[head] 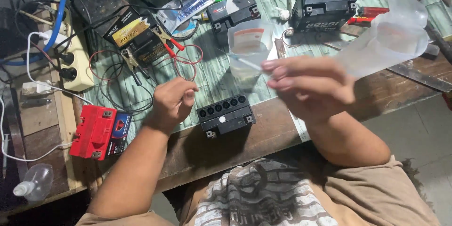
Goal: Refilling a lead-acid battery with electrolyte solution using a syringe and managing cell caps.
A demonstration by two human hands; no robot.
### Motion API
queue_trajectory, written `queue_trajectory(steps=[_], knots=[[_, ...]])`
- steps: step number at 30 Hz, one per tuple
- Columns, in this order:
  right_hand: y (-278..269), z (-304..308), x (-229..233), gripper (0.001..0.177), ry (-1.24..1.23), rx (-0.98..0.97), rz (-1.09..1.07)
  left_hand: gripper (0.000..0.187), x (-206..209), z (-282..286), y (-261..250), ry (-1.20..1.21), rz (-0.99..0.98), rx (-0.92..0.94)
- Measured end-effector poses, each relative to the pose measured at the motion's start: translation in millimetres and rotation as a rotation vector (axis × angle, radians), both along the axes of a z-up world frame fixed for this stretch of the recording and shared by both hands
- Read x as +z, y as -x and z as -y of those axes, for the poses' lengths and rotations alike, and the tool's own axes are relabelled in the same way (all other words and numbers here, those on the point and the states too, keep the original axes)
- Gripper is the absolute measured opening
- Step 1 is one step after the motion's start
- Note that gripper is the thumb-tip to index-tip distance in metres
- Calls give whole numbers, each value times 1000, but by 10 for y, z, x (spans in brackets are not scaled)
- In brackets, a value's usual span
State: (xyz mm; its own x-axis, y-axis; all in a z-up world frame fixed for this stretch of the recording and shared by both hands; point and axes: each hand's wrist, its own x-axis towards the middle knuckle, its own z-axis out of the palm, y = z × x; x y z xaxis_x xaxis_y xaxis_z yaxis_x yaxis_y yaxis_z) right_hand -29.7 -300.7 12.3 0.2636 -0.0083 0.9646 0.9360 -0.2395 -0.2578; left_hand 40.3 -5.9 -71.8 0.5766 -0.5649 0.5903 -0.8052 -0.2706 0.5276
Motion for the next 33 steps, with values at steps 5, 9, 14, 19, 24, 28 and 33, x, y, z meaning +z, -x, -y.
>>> queue_trajectory(steps=[5, 9, 14, 19, 24, 28, 33], knots=[[-50, -504, -60, 10, 169, -27, 145, 44, -411, -130, -102, 215, 313, 157], [-89, -670, -87, 16, 155, 18, 118, 43, -22, 39, 11, 149, 477, 188], [-92, -622, -93, 6, 225, 132, 47, 26, 19, 3, 106, 10, 485, 171], [-85, -540, -2, 9, 169, 37, 43, 24, -46, -32, 46, 41, 523, 257], [-179, 129, -216, 64, -53, -181, -243, 30, -49, -46, 85, 138, 312, 277], [-280, 199, -483, 115, -27, -25, -834, 33, 5, -33, 112, 204, 124, 298], [-365, 114, -605, 110, -15, 147, -1037, 36, 91, 10, 160, 155, 45, 288]])
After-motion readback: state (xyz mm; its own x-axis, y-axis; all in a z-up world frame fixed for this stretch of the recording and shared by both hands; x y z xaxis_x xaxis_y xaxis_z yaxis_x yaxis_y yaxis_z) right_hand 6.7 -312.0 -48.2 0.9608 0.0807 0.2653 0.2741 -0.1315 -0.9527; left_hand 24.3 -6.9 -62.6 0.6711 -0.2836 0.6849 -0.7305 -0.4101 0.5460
